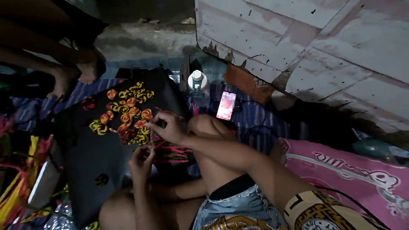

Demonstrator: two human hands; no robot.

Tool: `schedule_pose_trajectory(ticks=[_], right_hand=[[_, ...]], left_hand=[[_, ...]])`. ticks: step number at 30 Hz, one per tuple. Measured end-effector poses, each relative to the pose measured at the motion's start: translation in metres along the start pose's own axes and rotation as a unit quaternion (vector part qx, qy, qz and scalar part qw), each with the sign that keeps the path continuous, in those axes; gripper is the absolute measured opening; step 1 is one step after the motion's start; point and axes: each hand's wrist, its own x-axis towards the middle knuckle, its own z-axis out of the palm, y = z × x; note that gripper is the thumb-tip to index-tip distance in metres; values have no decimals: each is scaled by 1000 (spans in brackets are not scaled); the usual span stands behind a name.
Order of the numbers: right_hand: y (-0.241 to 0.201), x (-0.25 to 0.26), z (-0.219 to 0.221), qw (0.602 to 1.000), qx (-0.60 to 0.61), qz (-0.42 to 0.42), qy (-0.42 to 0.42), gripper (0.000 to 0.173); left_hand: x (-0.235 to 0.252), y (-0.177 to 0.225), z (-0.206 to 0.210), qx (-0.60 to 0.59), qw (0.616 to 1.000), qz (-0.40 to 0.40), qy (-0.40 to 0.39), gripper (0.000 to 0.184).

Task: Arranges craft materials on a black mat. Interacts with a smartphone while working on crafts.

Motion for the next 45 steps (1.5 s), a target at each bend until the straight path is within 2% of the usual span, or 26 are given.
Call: schedule_pose_trajectory(ticks=[3, 8, 11, 15, 18, 22, 26, 28, 33, 36, 38, 40, 45], right_hand=[[0, 2, -3, 999, -27, 9, -29, 17], [-1, 0, 0, 997, -48, -13, -56, 19], [-2, 3, -2, 998, -55, 24, -29, 19], [0, 11, -10, 991, -51, 122, -36, 21], [3, 16, -13, 976, -62, 184, -95, 27], [7, 17, -10, 951, -94, 197, -217, 34], [2, 12, -6, 956, -173, 127, -202, 33], [-2, 10, -5, 955, -220, 80, -181, 43], [-11, -7, 6, 950, -276, -138, -46, 65], [-15, -15, 13, 925, -279, -258, 13, 60], [-17, -19, 16, 906, -298, -301, -1, 53], [-16, -22, 19, 895, -323, -306, -42, 45], [1, -19, 19, 908, -295, -221, -198, 25]], left_hand=[[0, -2, 0, 89, 995, 34, -11, 23], [-3, 2, 3, 169, 984, 51, -35, 23], [-2, 3, 6, 195, 974, 112, 24, 24], [-1, 2, 4, 133, 970, 152, 136, 24], [-2, 5, 1, 87, 975, 131, 159, 25], [-4, 4, 2, 106, 970, 142, 165, 25], [-2, 3, 2, 150, 961, 172, 156, 20], [-2, 4, 1, 155, 960, 180, 150, 18], [-1, 1, 0, 110, 967, 165, 159, 22], [-1, 2, 0, 76, 973, 141, 164, 23], [-1, 2, -1, 69, 974, 131, 169, 23], [-1, 3, -1, 62, 975, 128, 171, 23], [-1, -1, -2, 44, 974, 144, 171, 22]])
